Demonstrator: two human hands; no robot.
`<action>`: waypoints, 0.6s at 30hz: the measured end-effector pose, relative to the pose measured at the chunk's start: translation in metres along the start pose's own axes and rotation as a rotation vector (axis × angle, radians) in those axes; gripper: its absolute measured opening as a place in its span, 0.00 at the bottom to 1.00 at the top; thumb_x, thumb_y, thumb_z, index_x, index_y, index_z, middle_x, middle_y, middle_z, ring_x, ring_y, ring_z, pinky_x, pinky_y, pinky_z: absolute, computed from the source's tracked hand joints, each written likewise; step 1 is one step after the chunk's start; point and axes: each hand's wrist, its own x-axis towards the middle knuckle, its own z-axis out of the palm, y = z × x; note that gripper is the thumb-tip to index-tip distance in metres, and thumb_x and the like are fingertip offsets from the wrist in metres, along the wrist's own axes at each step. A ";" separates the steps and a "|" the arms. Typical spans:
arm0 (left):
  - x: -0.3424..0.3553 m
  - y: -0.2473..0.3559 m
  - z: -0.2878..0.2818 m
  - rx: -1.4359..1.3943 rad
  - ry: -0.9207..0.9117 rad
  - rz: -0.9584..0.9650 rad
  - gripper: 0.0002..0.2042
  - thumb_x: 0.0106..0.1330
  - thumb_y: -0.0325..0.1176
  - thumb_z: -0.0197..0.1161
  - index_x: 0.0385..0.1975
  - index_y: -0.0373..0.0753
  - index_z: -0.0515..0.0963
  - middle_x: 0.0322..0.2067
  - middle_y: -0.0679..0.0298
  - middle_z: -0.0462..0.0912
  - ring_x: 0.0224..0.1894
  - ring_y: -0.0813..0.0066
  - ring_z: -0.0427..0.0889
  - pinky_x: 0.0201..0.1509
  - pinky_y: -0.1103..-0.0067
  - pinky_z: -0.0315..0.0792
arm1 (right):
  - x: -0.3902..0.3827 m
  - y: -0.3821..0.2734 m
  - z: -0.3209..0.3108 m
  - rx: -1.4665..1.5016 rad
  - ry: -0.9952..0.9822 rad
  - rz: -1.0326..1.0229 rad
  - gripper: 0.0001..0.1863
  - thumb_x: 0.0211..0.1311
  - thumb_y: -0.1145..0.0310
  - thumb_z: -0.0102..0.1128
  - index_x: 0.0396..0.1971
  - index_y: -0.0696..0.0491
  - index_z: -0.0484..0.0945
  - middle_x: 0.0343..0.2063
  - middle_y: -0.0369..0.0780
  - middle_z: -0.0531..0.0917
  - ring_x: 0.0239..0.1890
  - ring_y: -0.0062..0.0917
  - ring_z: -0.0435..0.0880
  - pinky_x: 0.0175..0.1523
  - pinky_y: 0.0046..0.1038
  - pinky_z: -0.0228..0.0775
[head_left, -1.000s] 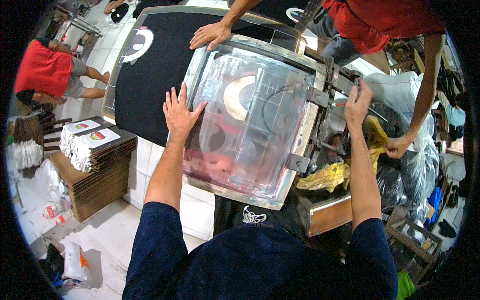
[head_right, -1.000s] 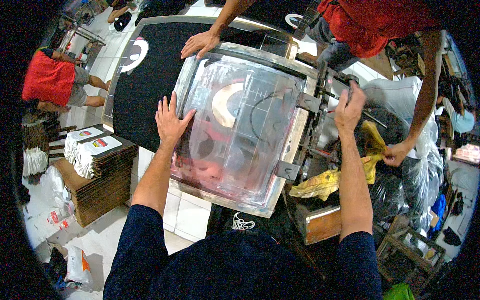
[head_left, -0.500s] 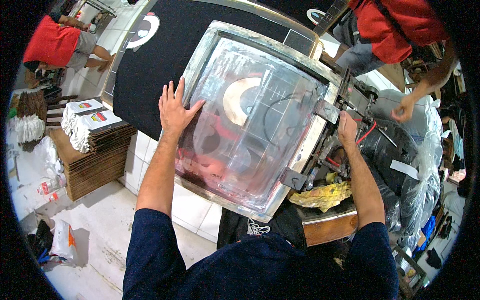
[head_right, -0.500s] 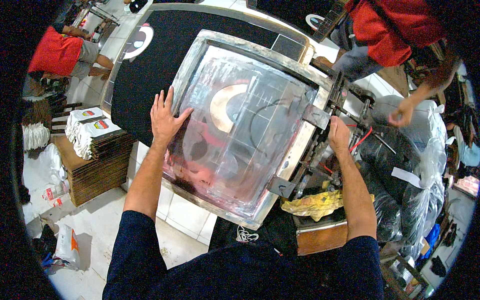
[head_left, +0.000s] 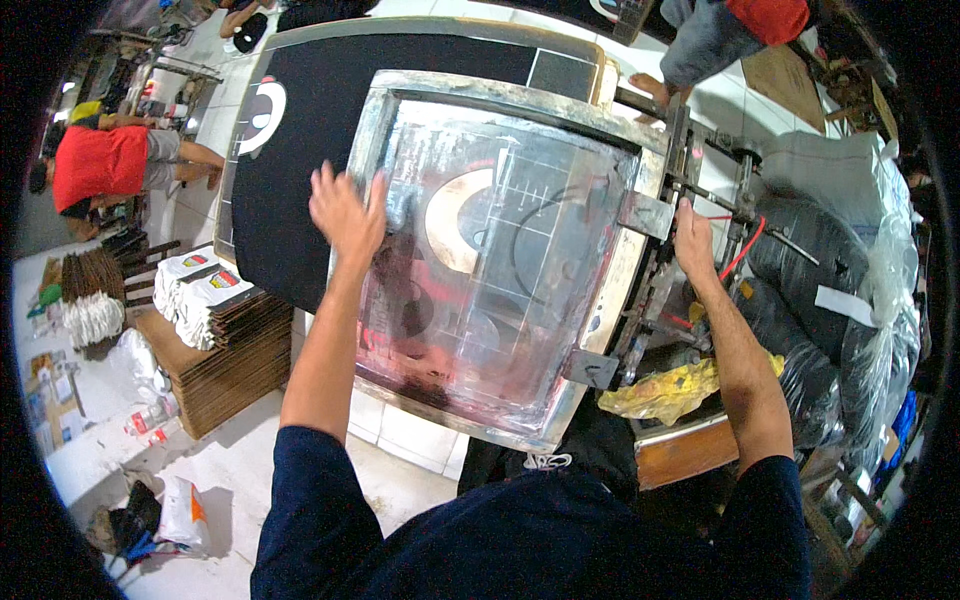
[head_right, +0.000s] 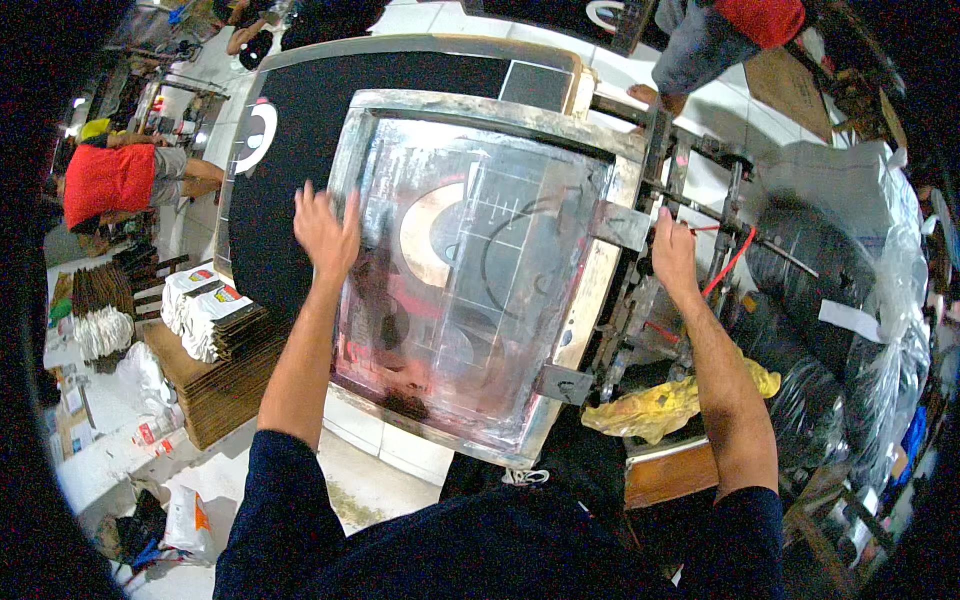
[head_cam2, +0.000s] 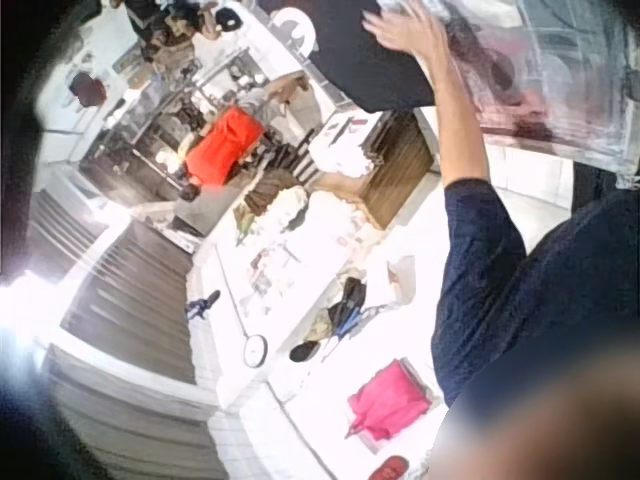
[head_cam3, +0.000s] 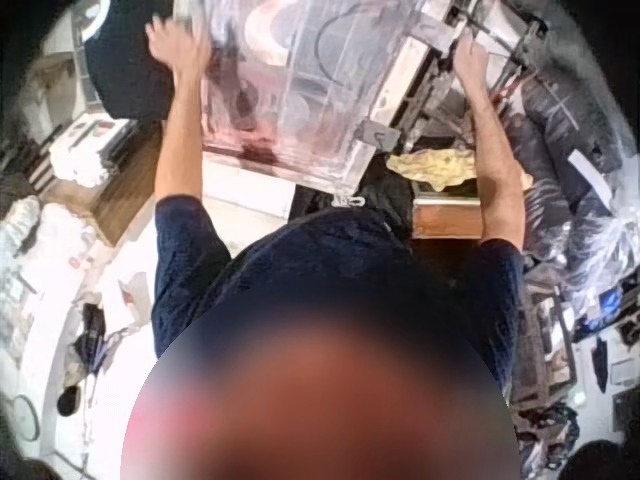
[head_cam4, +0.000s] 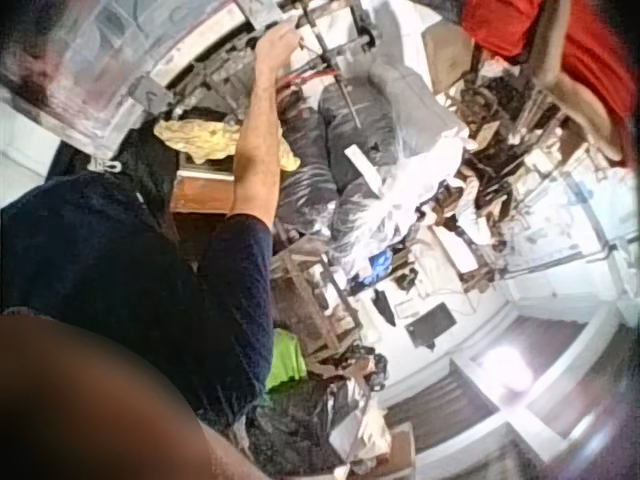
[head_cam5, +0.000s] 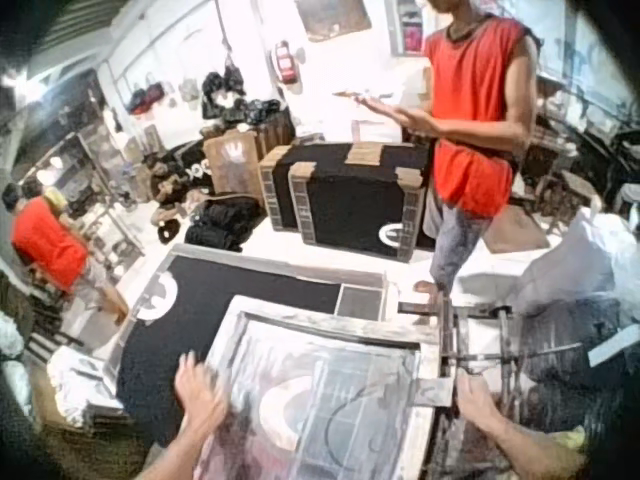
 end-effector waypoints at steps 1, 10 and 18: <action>0.025 0.023 0.013 -0.024 0.013 -0.004 0.31 0.69 0.58 0.57 0.62 0.39 0.72 0.68 0.47 0.65 0.75 0.45 0.54 0.73 0.46 0.47 | -0.006 -0.005 0.000 0.048 0.033 -0.069 0.32 0.79 0.52 0.38 0.24 0.63 0.77 0.20 0.51 0.80 0.24 0.47 0.79 0.36 0.45 0.69; 0.149 0.186 0.104 -0.021 -0.074 0.061 0.40 0.68 0.71 0.42 0.68 0.44 0.70 0.71 0.46 0.60 0.76 0.48 0.52 0.77 0.49 0.40 | -0.017 -0.016 -0.012 -0.040 0.208 -0.435 0.23 0.78 0.59 0.40 0.29 0.60 0.76 0.23 0.49 0.78 0.29 0.45 0.79 0.36 0.41 0.69; 0.149 0.182 0.114 0.007 -0.014 0.115 0.39 0.69 0.70 0.42 0.70 0.47 0.67 0.72 0.47 0.59 0.76 0.50 0.51 0.76 0.48 0.42 | -0.008 -0.007 0.002 0.243 0.040 0.055 0.30 0.77 0.56 0.39 0.17 0.62 0.70 0.10 0.43 0.71 0.14 0.29 0.71 0.24 0.37 0.63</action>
